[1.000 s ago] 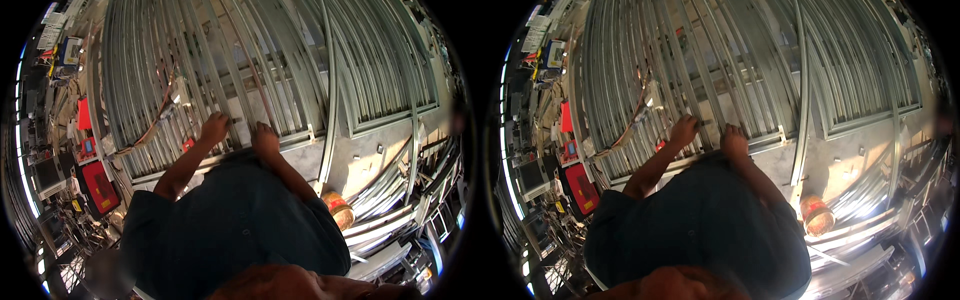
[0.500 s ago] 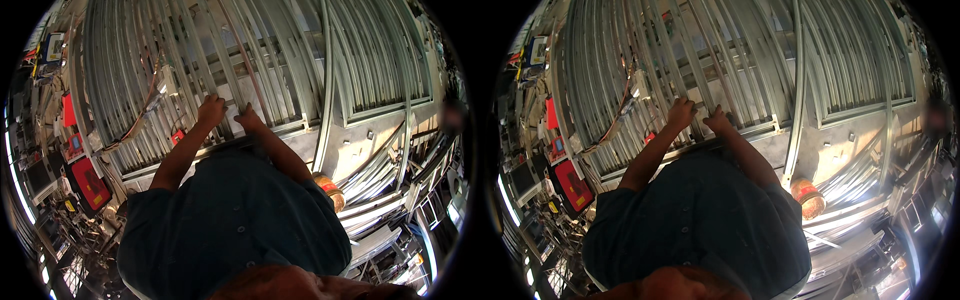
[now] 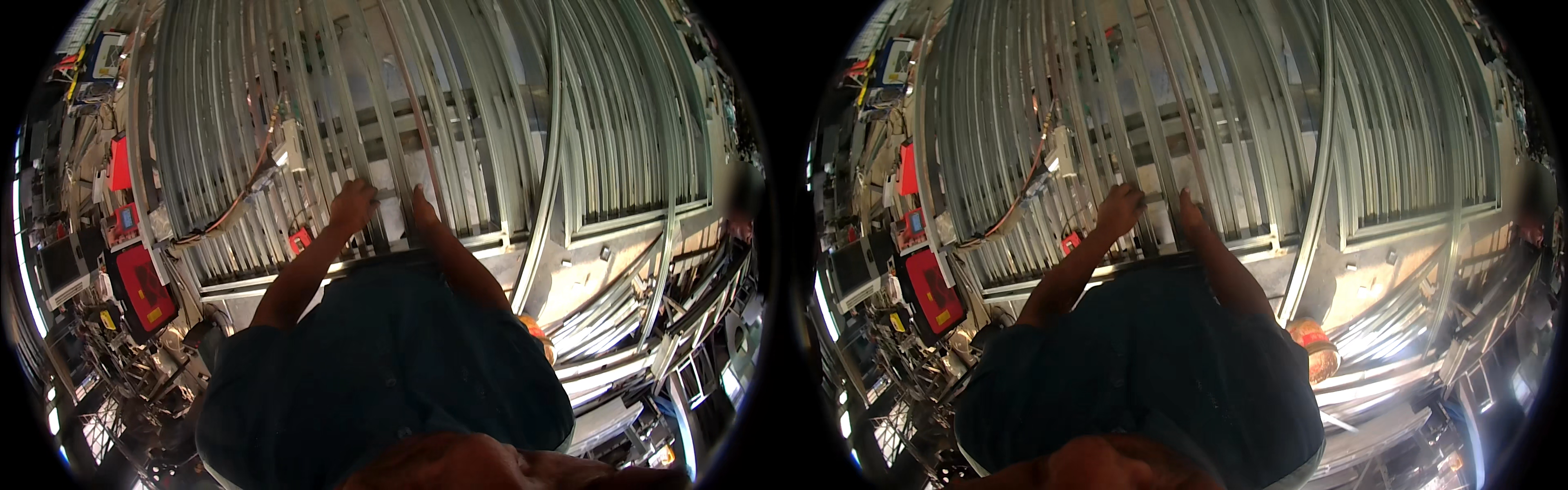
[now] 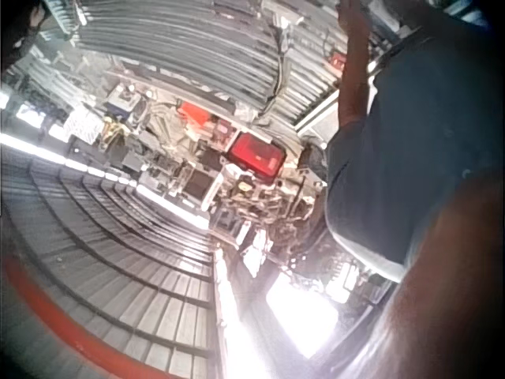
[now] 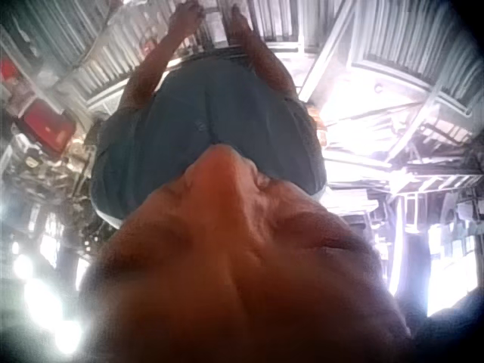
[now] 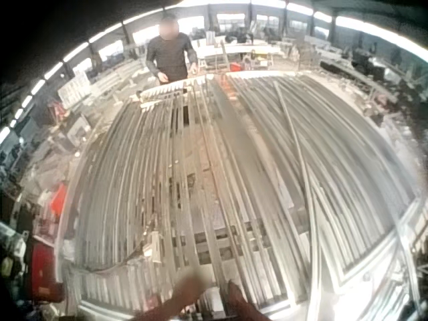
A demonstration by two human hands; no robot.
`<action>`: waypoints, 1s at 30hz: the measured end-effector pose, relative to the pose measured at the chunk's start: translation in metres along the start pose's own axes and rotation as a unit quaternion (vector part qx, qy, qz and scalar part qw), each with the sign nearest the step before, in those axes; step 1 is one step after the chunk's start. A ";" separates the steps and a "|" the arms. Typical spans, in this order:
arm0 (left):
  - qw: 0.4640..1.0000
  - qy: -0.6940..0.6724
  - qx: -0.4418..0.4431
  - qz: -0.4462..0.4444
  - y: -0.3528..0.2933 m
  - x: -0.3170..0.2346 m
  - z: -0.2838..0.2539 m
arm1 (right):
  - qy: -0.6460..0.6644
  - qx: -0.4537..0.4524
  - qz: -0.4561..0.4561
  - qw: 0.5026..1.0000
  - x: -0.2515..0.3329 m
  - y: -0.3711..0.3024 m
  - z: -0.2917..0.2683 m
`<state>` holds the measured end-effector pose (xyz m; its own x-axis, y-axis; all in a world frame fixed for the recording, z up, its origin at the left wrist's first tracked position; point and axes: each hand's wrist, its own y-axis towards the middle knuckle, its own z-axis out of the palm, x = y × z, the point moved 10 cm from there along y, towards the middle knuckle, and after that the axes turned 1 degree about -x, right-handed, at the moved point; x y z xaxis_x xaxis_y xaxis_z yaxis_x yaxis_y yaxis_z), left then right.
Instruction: The person measures and marks a metal frame using a tape measure and pencil, then picks up a metal bar and places it into the frame structure. The person continues to adjust and position the metal bar within the frame.
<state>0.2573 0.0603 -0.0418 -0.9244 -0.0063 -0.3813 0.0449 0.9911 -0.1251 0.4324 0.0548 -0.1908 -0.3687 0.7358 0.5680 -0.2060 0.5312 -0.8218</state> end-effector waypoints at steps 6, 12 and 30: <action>1.000 -0.001 0.021 -0.010 0.002 -0.003 -0.003 | 0.039 0.008 0.011 0.999 -0.046 0.051 0.004; 1.000 0.010 -0.006 -0.009 0.004 -0.012 -0.013 | 0.061 -0.002 -0.069 0.996 -0.048 0.075 0.002; 0.997 -0.025 -0.068 -0.007 -0.024 -0.040 -0.037 | 0.058 0.035 -0.027 0.997 -0.017 0.031 0.011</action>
<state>0.2791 0.0420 0.0106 -0.9047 -0.0241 -0.4253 -0.0238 0.9997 -0.0061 0.4224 0.0543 -0.2268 -0.2486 0.7525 0.6099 -0.2875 0.5439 -0.7883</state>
